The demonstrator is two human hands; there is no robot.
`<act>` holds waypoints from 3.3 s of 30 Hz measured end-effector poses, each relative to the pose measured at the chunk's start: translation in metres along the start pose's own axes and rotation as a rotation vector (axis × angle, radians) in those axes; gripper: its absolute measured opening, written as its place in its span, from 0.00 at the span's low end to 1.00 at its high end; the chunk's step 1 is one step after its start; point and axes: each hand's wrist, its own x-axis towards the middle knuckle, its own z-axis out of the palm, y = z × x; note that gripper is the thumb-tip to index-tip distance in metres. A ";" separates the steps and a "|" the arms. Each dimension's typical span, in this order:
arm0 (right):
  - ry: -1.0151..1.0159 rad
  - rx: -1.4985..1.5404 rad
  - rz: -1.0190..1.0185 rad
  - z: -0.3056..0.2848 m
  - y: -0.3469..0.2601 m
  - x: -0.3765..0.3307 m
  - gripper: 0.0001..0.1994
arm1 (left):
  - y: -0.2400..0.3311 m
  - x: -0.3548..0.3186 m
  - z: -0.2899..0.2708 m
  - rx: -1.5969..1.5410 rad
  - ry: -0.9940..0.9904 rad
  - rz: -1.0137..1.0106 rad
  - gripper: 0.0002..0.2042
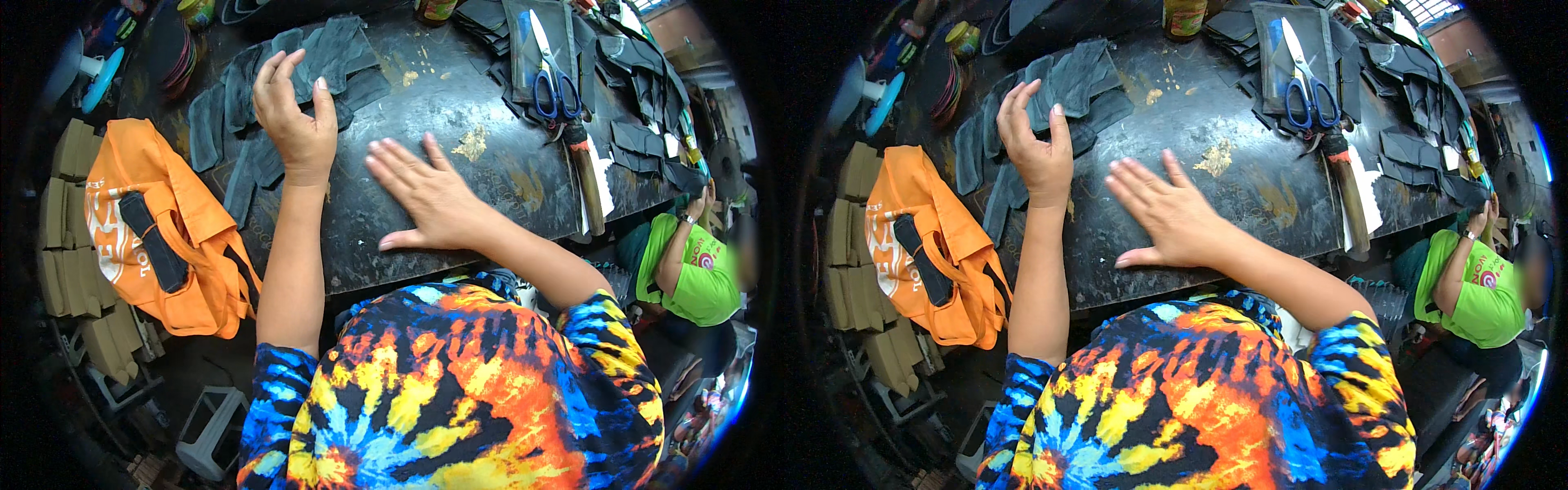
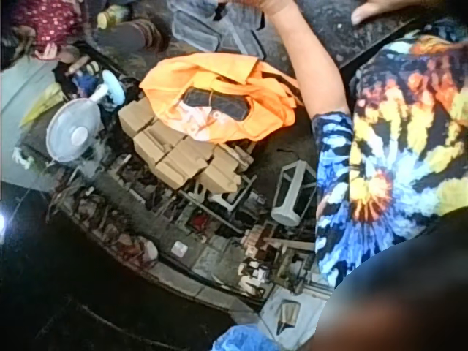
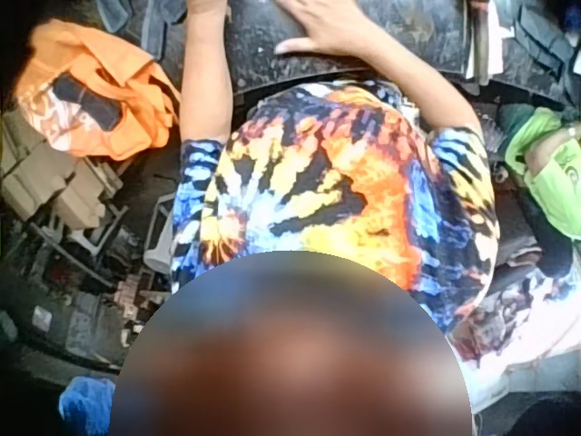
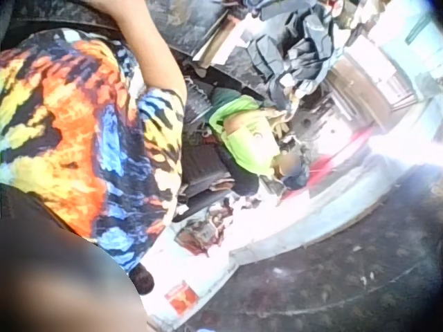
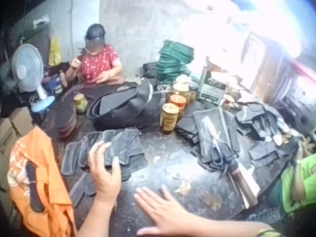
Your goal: The person repeatedly rubs small black rubber pieces on a workbench surface, then picks up and places them back down. The person also wipes the workbench with their hand and handles a small yellow container. The actions are repetitive and do not show a clear final state.
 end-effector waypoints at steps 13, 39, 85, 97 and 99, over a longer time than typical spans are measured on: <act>0.051 0.197 -0.047 -0.058 0.002 -0.019 0.41 | 0.003 0.001 0.002 -0.058 0.039 0.022 0.20; -0.164 0.069 0.107 -0.033 0.011 -0.098 0.48 | 0.056 -0.028 0.031 -0.194 -0.412 0.202 0.25; -0.045 -0.113 0.234 -0.026 0.056 -0.049 0.53 | 0.063 -0.050 -0.027 -0.591 -0.419 -0.237 0.08; 0.119 -0.174 0.238 -0.003 0.090 0.022 0.52 | 0.072 -0.058 -0.032 -0.629 -0.434 -0.322 0.06; 0.047 -0.074 0.168 -0.017 0.064 -0.021 0.51 | 0.071 -0.061 -0.032 -0.654 -0.409 -0.403 0.09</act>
